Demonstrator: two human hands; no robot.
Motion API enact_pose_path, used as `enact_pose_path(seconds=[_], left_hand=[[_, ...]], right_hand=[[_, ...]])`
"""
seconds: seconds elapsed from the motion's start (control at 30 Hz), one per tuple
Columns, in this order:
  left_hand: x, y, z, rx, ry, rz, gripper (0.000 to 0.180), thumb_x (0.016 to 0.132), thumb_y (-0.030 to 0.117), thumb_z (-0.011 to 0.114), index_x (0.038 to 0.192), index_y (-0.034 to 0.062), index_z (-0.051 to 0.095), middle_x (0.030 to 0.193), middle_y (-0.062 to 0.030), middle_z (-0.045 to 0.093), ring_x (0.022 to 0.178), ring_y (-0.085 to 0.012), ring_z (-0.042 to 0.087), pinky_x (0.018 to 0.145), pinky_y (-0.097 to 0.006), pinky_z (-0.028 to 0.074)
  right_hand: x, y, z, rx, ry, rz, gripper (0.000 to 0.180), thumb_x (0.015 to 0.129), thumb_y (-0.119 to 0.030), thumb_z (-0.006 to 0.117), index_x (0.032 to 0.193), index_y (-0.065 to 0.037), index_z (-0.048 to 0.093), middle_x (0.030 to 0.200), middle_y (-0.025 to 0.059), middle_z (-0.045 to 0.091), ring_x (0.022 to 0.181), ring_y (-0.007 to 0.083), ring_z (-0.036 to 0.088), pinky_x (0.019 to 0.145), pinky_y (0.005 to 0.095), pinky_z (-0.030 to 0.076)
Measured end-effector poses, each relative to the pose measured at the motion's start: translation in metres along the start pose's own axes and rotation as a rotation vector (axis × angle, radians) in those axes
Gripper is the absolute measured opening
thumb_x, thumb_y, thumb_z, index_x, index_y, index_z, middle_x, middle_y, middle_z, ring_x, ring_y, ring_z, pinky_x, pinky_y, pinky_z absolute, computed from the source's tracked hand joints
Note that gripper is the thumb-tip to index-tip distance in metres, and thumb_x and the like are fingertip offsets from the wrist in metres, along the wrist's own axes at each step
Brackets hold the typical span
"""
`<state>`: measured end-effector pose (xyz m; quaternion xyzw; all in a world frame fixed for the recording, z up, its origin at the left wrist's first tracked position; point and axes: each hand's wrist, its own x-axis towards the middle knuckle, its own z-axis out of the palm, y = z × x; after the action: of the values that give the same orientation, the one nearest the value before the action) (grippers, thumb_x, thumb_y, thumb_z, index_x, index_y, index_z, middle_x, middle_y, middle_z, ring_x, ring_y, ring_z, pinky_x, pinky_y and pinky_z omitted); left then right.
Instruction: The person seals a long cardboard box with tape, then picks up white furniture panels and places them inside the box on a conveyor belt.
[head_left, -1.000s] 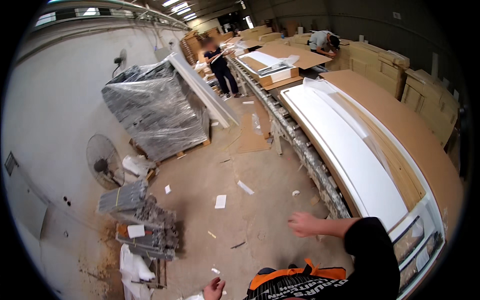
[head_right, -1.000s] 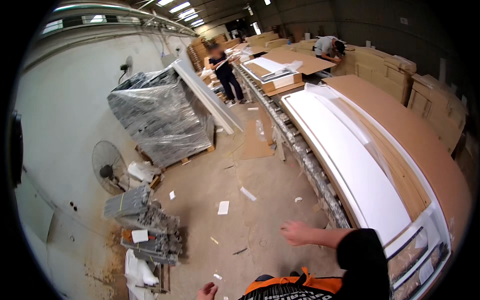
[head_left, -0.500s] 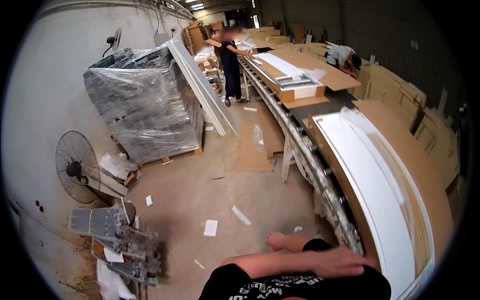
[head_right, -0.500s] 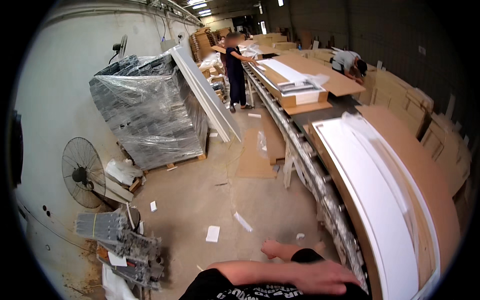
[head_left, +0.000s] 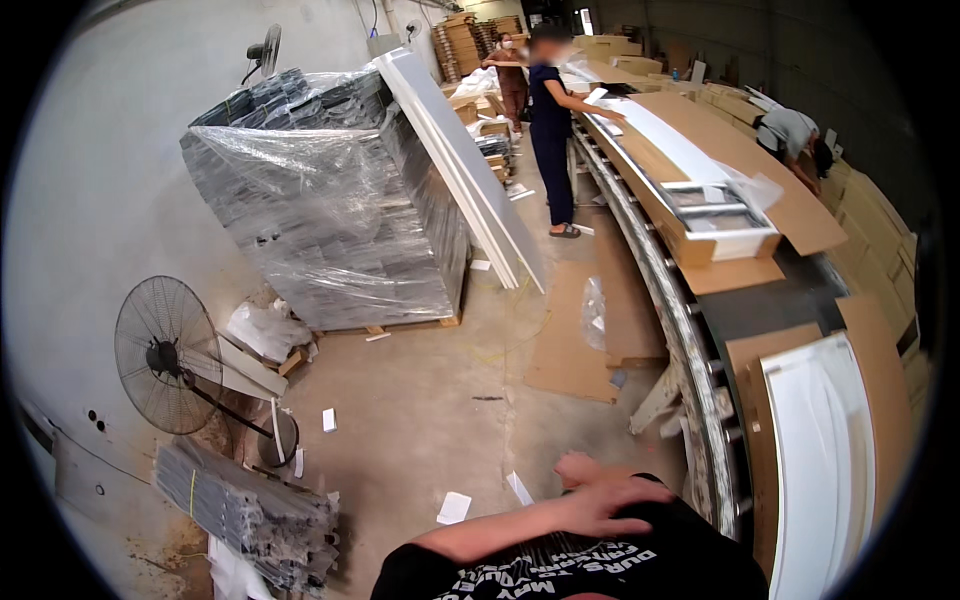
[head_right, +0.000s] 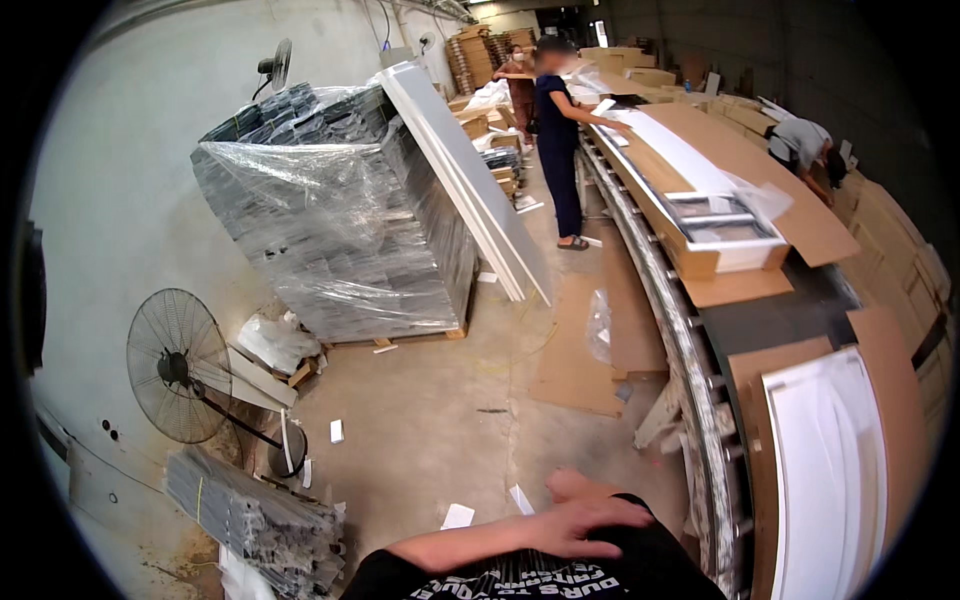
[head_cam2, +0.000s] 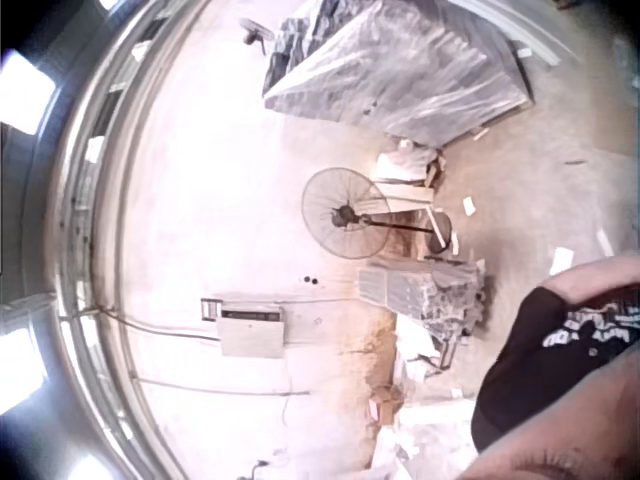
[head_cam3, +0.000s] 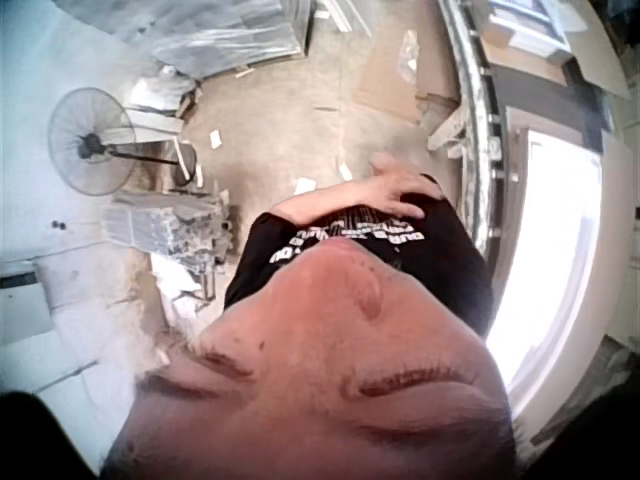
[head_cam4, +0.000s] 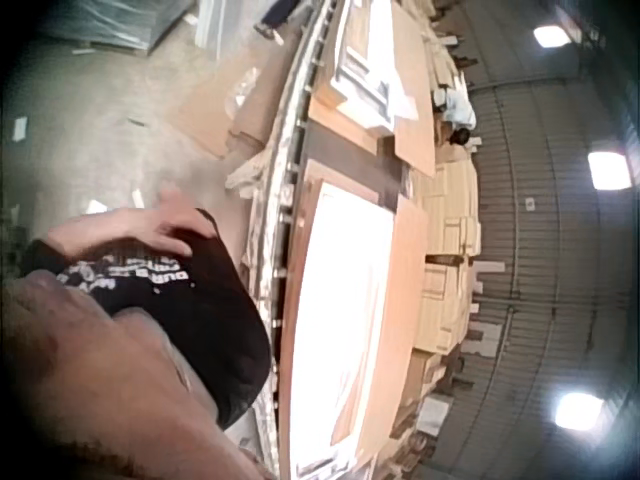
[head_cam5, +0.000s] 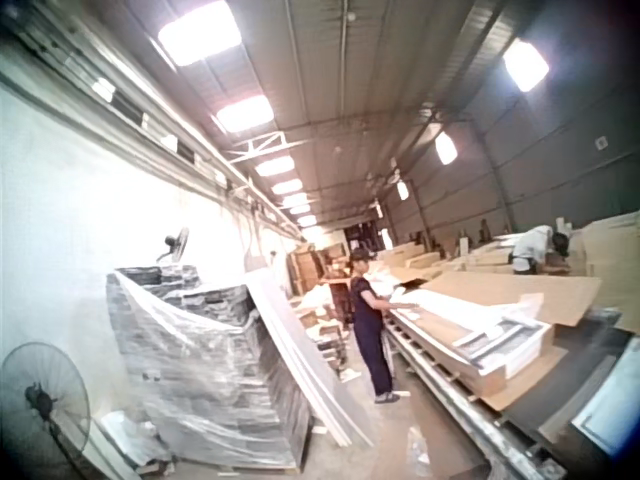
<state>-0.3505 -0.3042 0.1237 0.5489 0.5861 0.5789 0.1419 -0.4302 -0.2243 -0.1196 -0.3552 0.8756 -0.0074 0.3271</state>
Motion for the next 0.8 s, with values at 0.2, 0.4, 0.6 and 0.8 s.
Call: enact_pose_path(seconds=[0.2, 0.4, 0.6, 0.8], left_hand=[[-0.156, -0.062, -0.163, 0.076, 0.852, -0.802, 0.034, 0.088, 0.024, 0.067, 0.115, 0.0036, 0.062, 0.106, -0.0102, 0.068, 0.095, -0.0188, 0.064, 0.085, -0.031, 0.05], [-0.252, -0.161, -0.266, -0.099, 1.393, -0.979, 0.022, 0.088, 0.014, 0.066, 0.104, -0.0015, 0.064, 0.1, -0.0085, 0.069, 0.09, -0.0144, 0.063, 0.083, -0.028, 0.049], [-0.211, -0.244, -0.417, -0.094, 1.282, -0.849, 0.028, 0.086, 0.021, 0.07, 0.105, 0.0007, 0.067, 0.092, -0.0056, 0.069, 0.084, -0.0102, 0.063, 0.076, -0.025, 0.05], [-0.2, -0.279, -0.525, 0.095, 1.157, -1.009, 0.032, 0.086, 0.024, 0.069, 0.108, 0.0005, 0.066, 0.099, -0.0108, 0.07, 0.093, -0.0175, 0.067, 0.082, -0.029, 0.052]], right_hand=[[0.119, 0.071, -0.114, 0.038, 0.254, -0.072, 0.03, 0.076, -0.022, 0.055, 0.096, -0.003, 0.066, 0.103, 0.0165, 0.064, 0.101, 0.033, 0.059, 0.083, 0.0432, 0.05], [0.221, 0.176, -0.216, 0.062, 0.08, 0.078, 0.044, 0.076, -0.028, 0.055, 0.113, -0.003, 0.062, 0.114, 0.0191, 0.062, 0.109, 0.0326, 0.057, 0.091, 0.0429, 0.047], [0.307, 0.25, -0.336, 0.127, 0.442, 0.416, 0.057, 0.077, -0.031, 0.063, 0.123, 0.0, 0.05, 0.119, 0.0246, 0.054, 0.11, 0.0385, 0.054, 0.094, 0.0452, 0.044], [0.449, 0.254, -0.532, 0.287, 1.141, 0.221, 0.085, 0.074, -0.039, 0.072, 0.137, 0.0, 0.032, 0.135, 0.0288, 0.034, 0.123, 0.0461, 0.034, 0.104, 0.0514, 0.033]])
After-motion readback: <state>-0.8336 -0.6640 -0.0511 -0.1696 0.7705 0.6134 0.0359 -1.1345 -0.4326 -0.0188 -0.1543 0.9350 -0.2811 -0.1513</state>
